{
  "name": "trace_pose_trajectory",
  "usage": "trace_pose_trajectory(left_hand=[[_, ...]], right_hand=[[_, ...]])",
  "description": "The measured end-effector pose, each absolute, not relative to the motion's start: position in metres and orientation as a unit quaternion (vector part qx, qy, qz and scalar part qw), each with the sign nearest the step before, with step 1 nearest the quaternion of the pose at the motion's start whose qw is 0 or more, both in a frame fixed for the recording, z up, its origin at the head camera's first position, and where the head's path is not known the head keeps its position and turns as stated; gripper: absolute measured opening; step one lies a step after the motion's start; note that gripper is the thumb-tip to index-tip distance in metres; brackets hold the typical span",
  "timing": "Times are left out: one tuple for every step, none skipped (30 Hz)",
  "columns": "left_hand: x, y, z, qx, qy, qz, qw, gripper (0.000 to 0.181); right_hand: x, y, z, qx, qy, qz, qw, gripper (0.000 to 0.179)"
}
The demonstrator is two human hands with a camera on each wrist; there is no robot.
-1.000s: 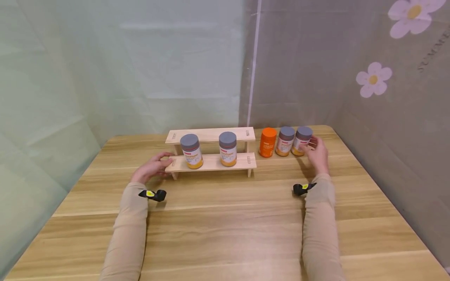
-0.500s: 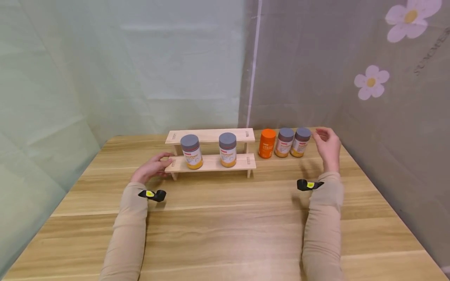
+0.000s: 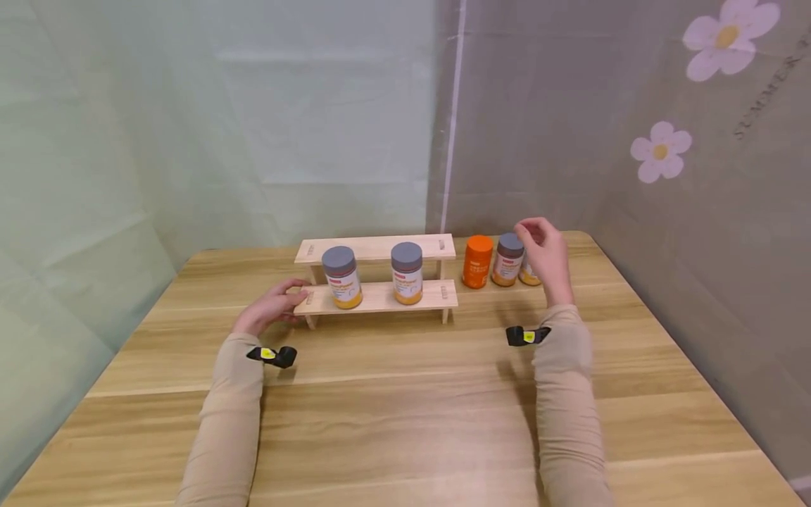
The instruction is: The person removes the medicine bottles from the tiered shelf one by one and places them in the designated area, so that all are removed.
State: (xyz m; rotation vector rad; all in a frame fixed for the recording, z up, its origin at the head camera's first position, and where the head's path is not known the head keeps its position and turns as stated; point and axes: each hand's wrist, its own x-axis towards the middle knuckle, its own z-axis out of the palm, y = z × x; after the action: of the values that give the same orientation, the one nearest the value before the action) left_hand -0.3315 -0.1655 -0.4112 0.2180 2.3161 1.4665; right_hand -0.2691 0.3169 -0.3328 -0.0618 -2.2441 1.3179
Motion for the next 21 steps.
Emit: trace_pose_trajectory(left_hand=[[-0.331, -0.165, -0.411, 0.077, 0.826, 0.523, 0.194, 0.048], [-0.331, -0.165, -0.411, 0.076, 0.827, 0.523, 0.193, 0.048], [-0.331, -0.165, -0.411, 0.074, 0.827, 0.522, 0.192, 0.048], [-0.331, -0.165, -0.411, 0.073, 0.828, 0.521, 0.191, 0.048], [-0.331, -0.164, -0.410, 0.072, 0.830, 0.519, 0.191, 0.048], [-0.330, -0.164, -0.410, 0.071, 0.831, 0.517, 0.191, 0.048], [-0.331, -0.164, -0.410, 0.069, 0.832, 0.516, 0.190, 0.048], [-0.331, -0.163, -0.409, 0.068, 0.834, 0.513, 0.190, 0.048], [-0.331, -0.163, -0.408, 0.068, 0.836, 0.511, 0.191, 0.048], [-0.331, -0.162, -0.408, 0.067, 0.837, 0.509, 0.191, 0.048], [-0.331, -0.162, -0.407, 0.066, 0.838, 0.507, 0.191, 0.048], [-0.331, -0.162, -0.407, 0.064, 0.839, 0.505, 0.191, 0.047], [-0.331, -0.161, -0.407, 0.064, 0.840, 0.503, 0.191, 0.047], [-0.331, -0.161, -0.407, 0.064, 0.841, 0.501, 0.191, 0.047], [-0.331, -0.161, -0.407, 0.063, 0.842, 0.500, 0.191, 0.047], [-0.331, -0.161, -0.406, 0.064, 0.842, 0.500, 0.191, 0.048], [-0.331, -0.161, -0.406, 0.065, 0.842, 0.500, 0.191, 0.048], [-0.331, -0.162, -0.407, 0.065, 0.842, 0.500, 0.192, 0.048], [-0.331, -0.162, -0.407, 0.066, 0.842, 0.500, 0.192, 0.048], [-0.331, -0.162, -0.407, 0.067, 0.841, 0.501, 0.191, 0.048], [-0.331, -0.162, -0.408, 0.070, 0.841, 0.502, 0.189, 0.048]], right_hand=[[-0.270, 0.312, -0.332, -0.013, -0.835, 0.484, 0.261, 0.040], [-0.271, 0.308, -0.332, -0.005, -0.838, 0.484, 0.252, 0.040], [-0.271, 0.305, -0.332, 0.003, -0.840, 0.485, 0.244, 0.041], [-0.272, 0.301, -0.333, 0.012, -0.839, 0.490, 0.237, 0.041], [-0.273, 0.298, -0.333, 0.019, -0.837, 0.497, 0.229, 0.041], [-0.273, 0.295, -0.333, 0.029, -0.832, 0.508, 0.221, 0.041], [-0.274, 0.293, -0.333, 0.038, -0.827, 0.518, 0.214, 0.041], [-0.274, 0.290, -0.333, 0.046, -0.822, 0.529, 0.206, 0.042], [-0.275, 0.288, -0.333, 0.054, -0.816, 0.540, 0.199, 0.041], [-0.275, 0.286, -0.333, 0.060, -0.810, 0.551, 0.190, 0.041], [-0.275, 0.283, -0.333, 0.067, -0.804, 0.563, 0.181, 0.041], [-0.276, 0.281, -0.334, 0.075, -0.798, 0.572, 0.172, 0.040], [-0.276, 0.279, -0.334, 0.084, -0.795, 0.578, 0.164, 0.040], [-0.276, 0.277, -0.335, 0.091, -0.792, 0.584, 0.155, 0.039], [-0.277, 0.275, -0.335, 0.099, -0.788, 0.590, 0.146, 0.039], [-0.277, 0.273, -0.336, 0.105, -0.787, 0.592, 0.138, 0.039], [-0.278, 0.270, -0.337, 0.116, -0.786, 0.593, 0.130, 0.038], [-0.278, 0.268, -0.338, 0.125, -0.786, 0.593, 0.120, 0.039], [-0.279, 0.265, -0.338, 0.135, -0.791, 0.587, 0.110, 0.039], [-0.280, 0.262, -0.339, 0.142, -0.794, 0.583, 0.098, 0.040], [-0.280, 0.260, -0.339, 0.151, -0.796, 0.580, 0.083, 0.040]])
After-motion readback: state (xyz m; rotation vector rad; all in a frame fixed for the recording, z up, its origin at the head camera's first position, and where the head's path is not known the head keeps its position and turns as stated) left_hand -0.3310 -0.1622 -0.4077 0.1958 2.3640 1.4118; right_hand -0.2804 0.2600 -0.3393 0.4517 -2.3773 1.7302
